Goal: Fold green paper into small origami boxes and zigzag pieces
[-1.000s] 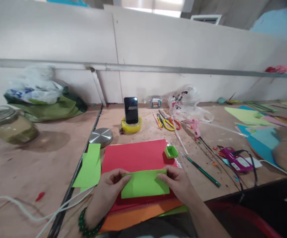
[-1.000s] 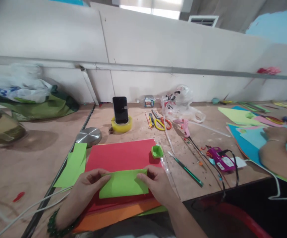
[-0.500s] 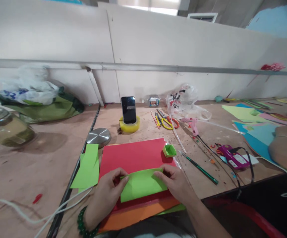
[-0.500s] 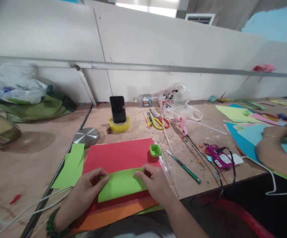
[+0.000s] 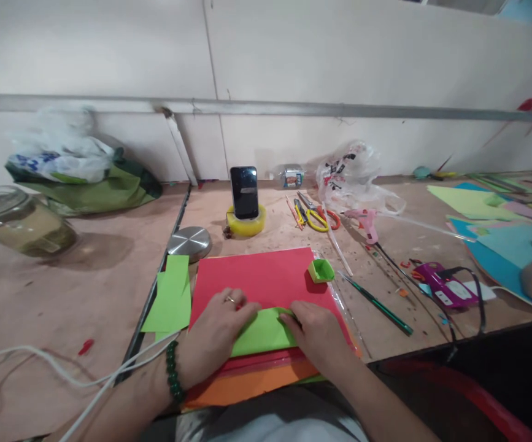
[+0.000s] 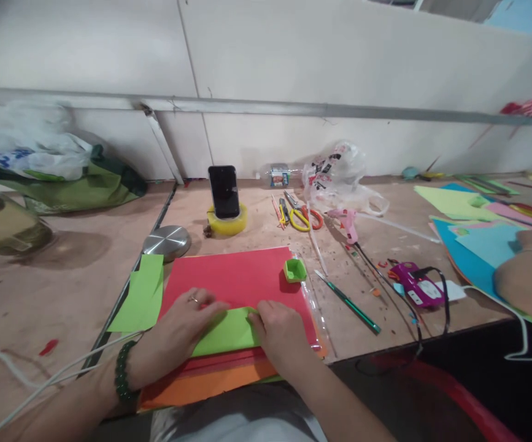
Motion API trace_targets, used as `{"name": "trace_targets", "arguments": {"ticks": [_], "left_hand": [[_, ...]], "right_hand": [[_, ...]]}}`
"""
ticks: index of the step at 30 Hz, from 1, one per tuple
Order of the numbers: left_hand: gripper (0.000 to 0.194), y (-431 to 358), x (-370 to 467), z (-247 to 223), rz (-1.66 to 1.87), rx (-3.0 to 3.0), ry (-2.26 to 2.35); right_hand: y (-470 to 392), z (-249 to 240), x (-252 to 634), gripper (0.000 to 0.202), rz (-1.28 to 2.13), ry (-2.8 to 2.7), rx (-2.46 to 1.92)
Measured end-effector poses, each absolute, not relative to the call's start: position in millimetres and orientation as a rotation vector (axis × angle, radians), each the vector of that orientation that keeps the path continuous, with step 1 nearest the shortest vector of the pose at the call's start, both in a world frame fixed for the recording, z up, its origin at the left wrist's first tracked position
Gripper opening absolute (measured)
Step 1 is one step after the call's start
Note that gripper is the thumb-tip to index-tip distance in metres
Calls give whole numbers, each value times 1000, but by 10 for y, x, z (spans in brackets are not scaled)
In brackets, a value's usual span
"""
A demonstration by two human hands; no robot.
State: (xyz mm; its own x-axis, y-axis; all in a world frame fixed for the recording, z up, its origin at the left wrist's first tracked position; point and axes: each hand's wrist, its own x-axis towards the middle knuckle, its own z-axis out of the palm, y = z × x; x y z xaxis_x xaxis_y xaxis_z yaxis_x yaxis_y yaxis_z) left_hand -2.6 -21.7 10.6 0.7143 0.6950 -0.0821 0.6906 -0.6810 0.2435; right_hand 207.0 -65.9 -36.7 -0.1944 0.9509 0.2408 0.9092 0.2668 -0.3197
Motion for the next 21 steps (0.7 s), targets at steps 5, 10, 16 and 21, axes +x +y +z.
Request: {"name": "trace_targets", "arguments": {"ticks": [5,10,16,21], "left_hand": [[43,-175,-45,188,-36,2676,679],[31,-306,-15,409,-146,2671,743],[22,-373,-9,520,-187,2603,769],[32,-417,-62,544,-174,2553,754]], "right_hand": [[-663,-367,2078,32,170,-2175,-1731],[-663,-273,2083,11,141,-2147,-1751],[-667,-145,2089,18,107,-2449,-1100],[-682,-129,2068,14,311,-2700,-849]]}}
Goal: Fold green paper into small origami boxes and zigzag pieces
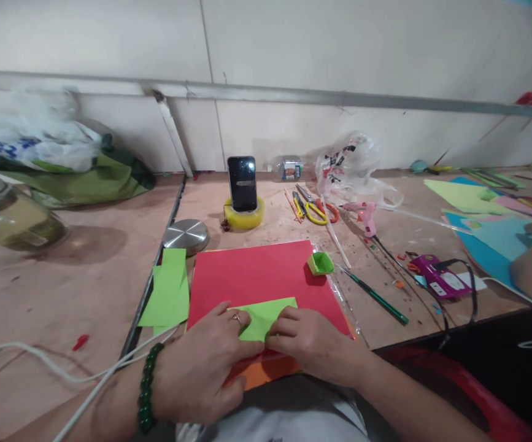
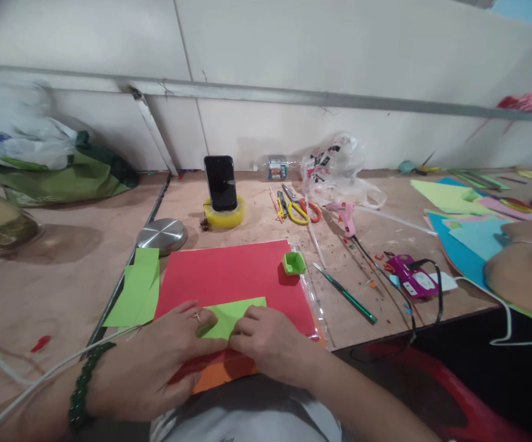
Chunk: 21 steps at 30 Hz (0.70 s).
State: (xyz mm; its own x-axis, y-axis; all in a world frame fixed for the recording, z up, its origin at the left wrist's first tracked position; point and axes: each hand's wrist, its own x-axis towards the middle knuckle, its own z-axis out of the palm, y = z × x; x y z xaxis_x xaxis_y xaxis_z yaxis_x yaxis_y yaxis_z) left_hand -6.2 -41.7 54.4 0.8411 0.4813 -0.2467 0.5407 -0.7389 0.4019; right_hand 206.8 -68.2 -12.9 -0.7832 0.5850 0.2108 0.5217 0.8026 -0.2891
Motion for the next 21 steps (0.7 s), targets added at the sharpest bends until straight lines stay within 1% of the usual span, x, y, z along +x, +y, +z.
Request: {"name": "trace_targets", "arguments": {"ticks": [2,5,8,10,14,18,21], "left_hand": [[32,-451,-73,532,-163,2555,761],[24,-498,-67,505,-171,2588,795],[21,-529,-60,484,-173,2607,839],[24,-538,-72,472,-182,2580,855],[34,-556,-145,444,-160,2519,856],[35,-612,-242,429,-109,2507,896],[40,-676,-312,425,-100,2512,937]], "right_hand": [[-680,-109,2071,15,287,-2765,-810],[-680,-65,2075,14,230,-2847,-787],[-695,-26,2082,15,140,-2929,-714],[-711,-11,2107,16,98,-2968,-674],[-748,-27,2226,18,110,-2987,-677],[-786,-61,2380,20,144,-2923,-709],[-819,-74,2476,19,173,-2861,-749]]}}
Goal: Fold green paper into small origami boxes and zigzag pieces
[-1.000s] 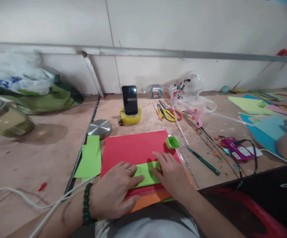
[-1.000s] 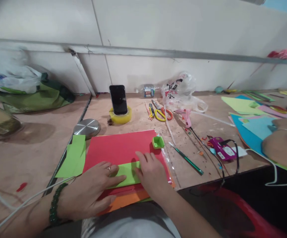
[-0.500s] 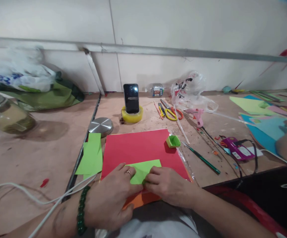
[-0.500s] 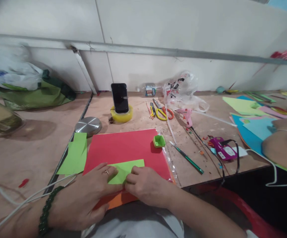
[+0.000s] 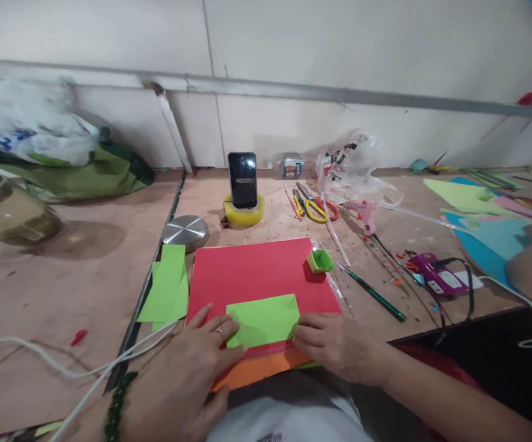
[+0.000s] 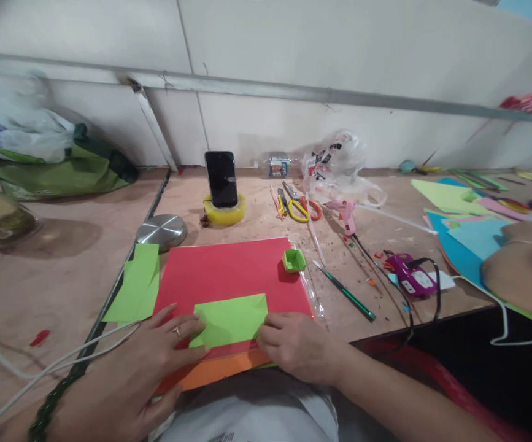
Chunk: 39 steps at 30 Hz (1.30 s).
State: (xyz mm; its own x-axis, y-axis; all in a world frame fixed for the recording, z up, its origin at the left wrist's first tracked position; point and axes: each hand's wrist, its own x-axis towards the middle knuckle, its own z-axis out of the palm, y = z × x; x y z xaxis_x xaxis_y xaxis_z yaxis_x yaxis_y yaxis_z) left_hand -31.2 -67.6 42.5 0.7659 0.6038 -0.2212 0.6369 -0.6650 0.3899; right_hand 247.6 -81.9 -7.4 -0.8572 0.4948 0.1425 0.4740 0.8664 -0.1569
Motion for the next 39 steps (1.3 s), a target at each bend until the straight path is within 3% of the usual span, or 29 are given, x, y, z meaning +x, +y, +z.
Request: {"name": "trace_targets", "arguments": {"ticks": [10,16,23,32,34,36,39], "left_hand": [[47,-819,-557,333,176,2720,989],[22,-839,-286,340,56,2645,1161],[23,-824,-85,205,47,2738,1049],[24,-758,-483,-4,335,2574,1181],[33,-685,-418,-104,481,2526,1374],[55,-623,-313,-178,486,2499,1504],[67,-588,-176,-193,341,2462,1572]], "right_hand": [[-900,-171,2675,27,127,-2799,-826],[-830,-60,2385,26,44,-2740,-840],[-770,-133,2086,15,97,-2866,-729],[-857,-161,2460,30,172,-2605,-934],[-815,-130,2377,27,160,-2500,-1055],[-765,-109,2253,24,176,-2442,-1220],[-700,-109,2087,53,243,-2453,-1354]]}}
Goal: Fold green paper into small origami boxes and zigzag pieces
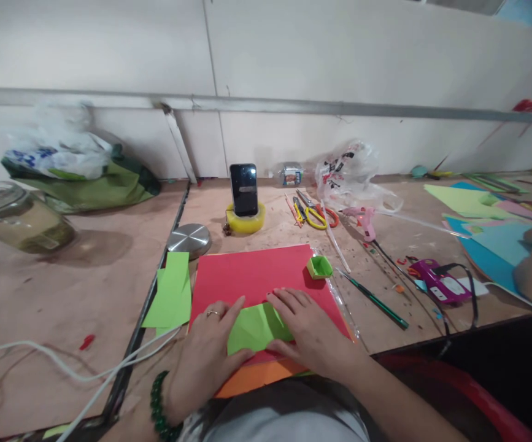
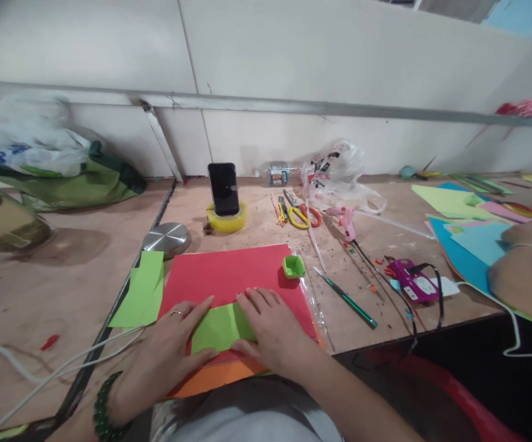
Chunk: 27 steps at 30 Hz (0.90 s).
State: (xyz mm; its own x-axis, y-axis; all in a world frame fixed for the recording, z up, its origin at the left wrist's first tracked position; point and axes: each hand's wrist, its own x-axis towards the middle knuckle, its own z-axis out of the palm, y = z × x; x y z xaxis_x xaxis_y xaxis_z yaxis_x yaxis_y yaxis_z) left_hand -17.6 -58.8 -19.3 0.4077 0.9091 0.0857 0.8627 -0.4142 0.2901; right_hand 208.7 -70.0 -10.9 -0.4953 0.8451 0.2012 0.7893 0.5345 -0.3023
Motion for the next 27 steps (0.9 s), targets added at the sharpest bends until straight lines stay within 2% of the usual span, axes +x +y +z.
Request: {"name": "trace_targets", "arguments": {"ticks": [2,8,15,19,22,24,27], "left_hand": [[67,-594,-131,-152,287,2413,1559],[72,-587,-83,-3,268,2301,1559],[68,-556,-47,65,182,2253,1593],[57,-572,-79,7,234,2331,1545],[54,-601,-91,-44,316,2371,1527],[58,-618,-98,-73,344,2358,1538],[76,-624,-121,-110,421,2315,1577]], "right_hand": [[-668,-104,2026,63,300,-2472,-1383],[-575,51,1979,64,359,-2568,-1384],[-484,145,1913,49,332,-2704,-1372],[-445,119,1889,35,294,-2704,-1330],[-429,49,1901,18,208,-2638,-1356],[-432,-6,1924,11,172,-2606,-1340],[-452,-41,1960,9,84,-2564,-1216]]}}
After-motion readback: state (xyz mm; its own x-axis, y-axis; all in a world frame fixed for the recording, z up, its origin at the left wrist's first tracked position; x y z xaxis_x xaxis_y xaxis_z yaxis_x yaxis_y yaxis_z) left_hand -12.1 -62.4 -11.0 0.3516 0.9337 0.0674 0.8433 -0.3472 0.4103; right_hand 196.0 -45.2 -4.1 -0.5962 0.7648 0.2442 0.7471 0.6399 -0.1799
